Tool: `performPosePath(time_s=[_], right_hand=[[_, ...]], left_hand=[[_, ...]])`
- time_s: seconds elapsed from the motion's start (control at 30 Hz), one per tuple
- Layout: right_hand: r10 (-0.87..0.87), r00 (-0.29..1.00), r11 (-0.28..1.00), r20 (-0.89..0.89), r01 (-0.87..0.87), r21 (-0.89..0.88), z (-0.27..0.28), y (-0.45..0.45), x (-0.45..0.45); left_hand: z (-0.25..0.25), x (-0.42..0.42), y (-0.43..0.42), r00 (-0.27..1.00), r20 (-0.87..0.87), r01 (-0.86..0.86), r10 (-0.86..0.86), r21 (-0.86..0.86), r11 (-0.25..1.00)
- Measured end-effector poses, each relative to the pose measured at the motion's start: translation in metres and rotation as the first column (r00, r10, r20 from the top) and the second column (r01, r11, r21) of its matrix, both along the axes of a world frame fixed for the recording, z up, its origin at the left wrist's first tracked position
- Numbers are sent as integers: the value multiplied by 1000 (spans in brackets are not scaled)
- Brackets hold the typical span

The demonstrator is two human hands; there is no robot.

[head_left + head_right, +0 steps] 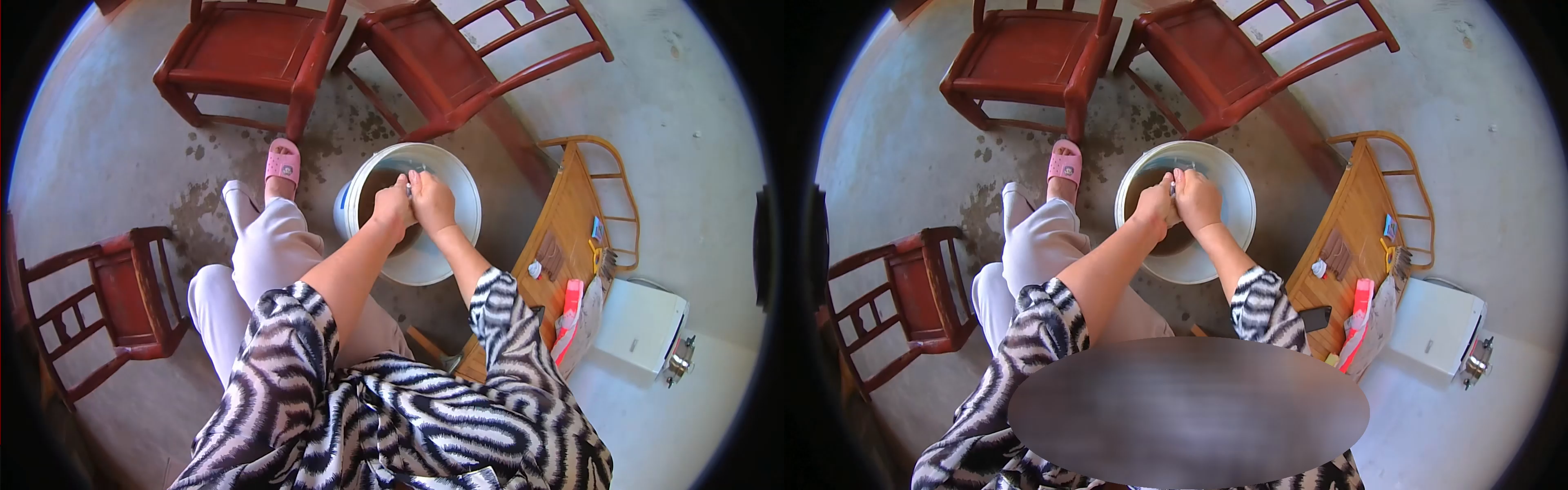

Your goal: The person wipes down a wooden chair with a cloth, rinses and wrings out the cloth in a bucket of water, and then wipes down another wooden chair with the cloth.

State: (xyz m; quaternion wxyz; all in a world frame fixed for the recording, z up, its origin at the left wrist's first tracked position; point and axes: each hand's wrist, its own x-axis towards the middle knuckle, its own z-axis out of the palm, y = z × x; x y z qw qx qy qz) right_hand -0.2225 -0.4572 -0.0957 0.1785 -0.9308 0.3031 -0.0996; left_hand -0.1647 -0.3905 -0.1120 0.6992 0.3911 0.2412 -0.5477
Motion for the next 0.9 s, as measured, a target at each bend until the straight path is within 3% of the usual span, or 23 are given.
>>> performPosePath(time_s=[0.03, 0.07, 0.1, 0.17, 0.2, 0.23, 0.3, 0.4, 0.43, 0.47, 0.5, 0.57, 0.6, 0.63, 0.67, 0.7, 0.73, 0.77, 0.8, 0.87, 0.9], right_hand=[[-10, 1000, 1000, 2, 10, 4, -3, 5, -6], [-19, 1000, 1000, 13, 19, 4, -2, 12, -6], [84, 996, 995, 36, -82, -48, 5, 26, -5], [151, 980, 988, 133, -144, -61, 14, 43, -2], [148, 980, 988, 133, -141, -59, 11, 41, -3], [61, 996, 998, 70, -59, -26, 4, 32, -3], [-84, 995, 992, -47, 88, 93, -6, 6, -10], [-48, 998, 999, -31, 49, 6, -5, 12, -12], [-51, 999, 993, -1, 51, 108, -1, 16, -12], [-47, 998, 978, 35, 39, 207, 9, 21, -3], [79, 992, 989, 94, -89, 116, 18, 33, 0], [67, 990, 988, 123, -83, 128, 19, 38, 2], [67, 990, 989, 124, -83, 126, 15, 31, 2], [3, 997, 993, 75, -12, 119, 5, 19, -1], [-70, 997, 992, 25, 67, 111, -8, 6, -9], [-112, 993, 962, -37, 117, 248, -31, -14, -20], [-174, 984, 863, -26, 165, 478, -50, -22, -27], [-231, 972, 705, -39, 195, 682, -64, -25, -32], [-227, 973, 698, -44, 194, 690, -71, -25, -35], [-503, 843, 292, -193, 375, 880, -88, -30, -37], [-499, 844, 285, -197, 375, 882, -97, -34, -38]], left_hand=[[-5, -5, 2, 999, -26, 20, -21, -11, 1000], [-1, -5, 3, 999, 40, 11, -15, 99, 995], [-8, -2, 2, 993, 112, -46, 26, 183, 982], [-10, 2, 9, 995, 69, 46, -66, 266, 963], [-35, -5, 3, 1000, -4, 0, 1, 140, 990], [-41, -7, -1, 1000, 0, -2, 3, 141, 990], [-28, -18, -4, 979, 109, 140, -174, 265, 954], [-27, -17, -3, 994, 68, 74, -88, 184, 980], [-22, -14, -1, 999, 26, 42, -47, 140, 989], [-50, -16, -7, 997, 75, 16, -29, 170, 985], [-110, -19, -11, 986, 148, 70, -80, 71, 995], [-104, -21, -6, 955, 276, 121, -111, -19, 993], [-75, -20, -6, 990, -104, -102, 92, -97, 990], [-54, -17, -6, 990, -101, -105, 95, -98, 990], [-38, -18, -4, 1000, 11, 27, -28, 74, 997], [-29, -18, -4, 980, 105, 137, -168, 254, 957], [-59, -27, -11, 974, 152, 121, -165, 266, 956], [-53, -24, -9, 975, 155, 114, -161, 271, 956], [-41, -23, -5, 985, 117, 86, -126, 297, 951], [-27, -12, 2, 993, 76, 60, -86, 302, 952], [-33, -14, 0, 994, 75, 58, -85, 310, 949]])
